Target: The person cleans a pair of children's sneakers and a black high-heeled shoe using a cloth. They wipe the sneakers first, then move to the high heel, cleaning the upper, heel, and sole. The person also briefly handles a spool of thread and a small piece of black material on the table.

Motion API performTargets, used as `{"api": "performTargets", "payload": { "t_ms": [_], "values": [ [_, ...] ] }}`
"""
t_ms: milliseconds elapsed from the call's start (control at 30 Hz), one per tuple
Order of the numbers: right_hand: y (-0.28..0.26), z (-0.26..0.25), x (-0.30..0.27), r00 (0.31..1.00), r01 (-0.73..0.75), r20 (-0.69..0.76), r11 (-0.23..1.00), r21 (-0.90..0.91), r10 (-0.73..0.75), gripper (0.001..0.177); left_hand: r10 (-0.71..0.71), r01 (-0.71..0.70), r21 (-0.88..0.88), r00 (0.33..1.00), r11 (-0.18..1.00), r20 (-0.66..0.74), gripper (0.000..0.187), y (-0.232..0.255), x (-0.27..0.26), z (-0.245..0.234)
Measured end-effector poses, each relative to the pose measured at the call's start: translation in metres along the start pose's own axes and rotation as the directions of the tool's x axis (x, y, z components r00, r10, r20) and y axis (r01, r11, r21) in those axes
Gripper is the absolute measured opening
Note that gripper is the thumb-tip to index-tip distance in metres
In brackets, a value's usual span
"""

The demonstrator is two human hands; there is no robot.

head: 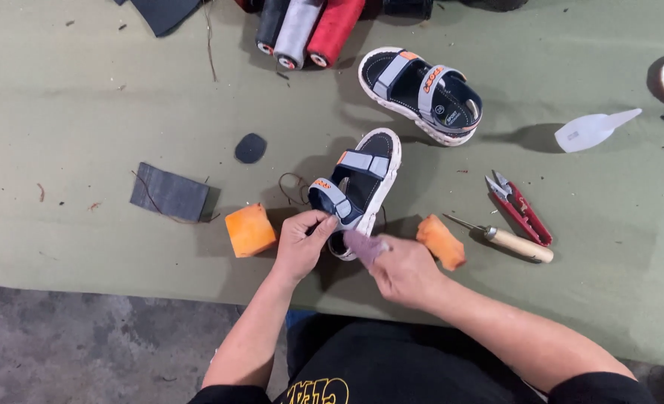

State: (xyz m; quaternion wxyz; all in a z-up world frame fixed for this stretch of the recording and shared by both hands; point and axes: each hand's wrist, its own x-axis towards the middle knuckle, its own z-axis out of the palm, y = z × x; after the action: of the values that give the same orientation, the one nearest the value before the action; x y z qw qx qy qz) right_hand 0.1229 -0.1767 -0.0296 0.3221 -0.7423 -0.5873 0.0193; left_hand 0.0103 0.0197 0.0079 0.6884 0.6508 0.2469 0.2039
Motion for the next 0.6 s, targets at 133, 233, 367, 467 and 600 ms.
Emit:
{"api": "performTargets", "payload": {
  "t_ms": [133,233,367,467,600],
  "values": [
    [0.006,-0.049,0.056,0.998,-0.019,-0.054,0.997,-0.068,0.016,0.032,-0.004,0.004,0.018,1.000,1.000,-0.013,0.026,-0.001,-0.001,0.001],
    [0.070,-0.013,0.049,0.950,-0.211,-0.258,0.970,-0.120,0.175,0.041,0.015,-0.015,0.004,1.000,1.000,-0.018,0.026,0.000,0.000,0.002],
    [0.037,-0.002,0.033,0.956,-0.184,-0.245,0.980,-0.083,0.158,0.038,0.012,-0.012,-0.001,1.000,1.000,-0.020,0.026,0.002,0.000,0.003],
    [0.003,-0.006,0.016,0.990,-0.100,-0.112,0.993,-0.070,0.091,0.034,0.036,-0.036,-0.005,0.999,0.999,-0.010,0.027,0.006,0.000,0.005],
    [0.016,0.005,0.004,0.999,0.040,0.005,0.994,-0.102,-0.040,0.032,0.076,-0.077,-0.022,0.997,0.997,-0.022,0.028,0.009,-0.001,0.006]
  ]
}}
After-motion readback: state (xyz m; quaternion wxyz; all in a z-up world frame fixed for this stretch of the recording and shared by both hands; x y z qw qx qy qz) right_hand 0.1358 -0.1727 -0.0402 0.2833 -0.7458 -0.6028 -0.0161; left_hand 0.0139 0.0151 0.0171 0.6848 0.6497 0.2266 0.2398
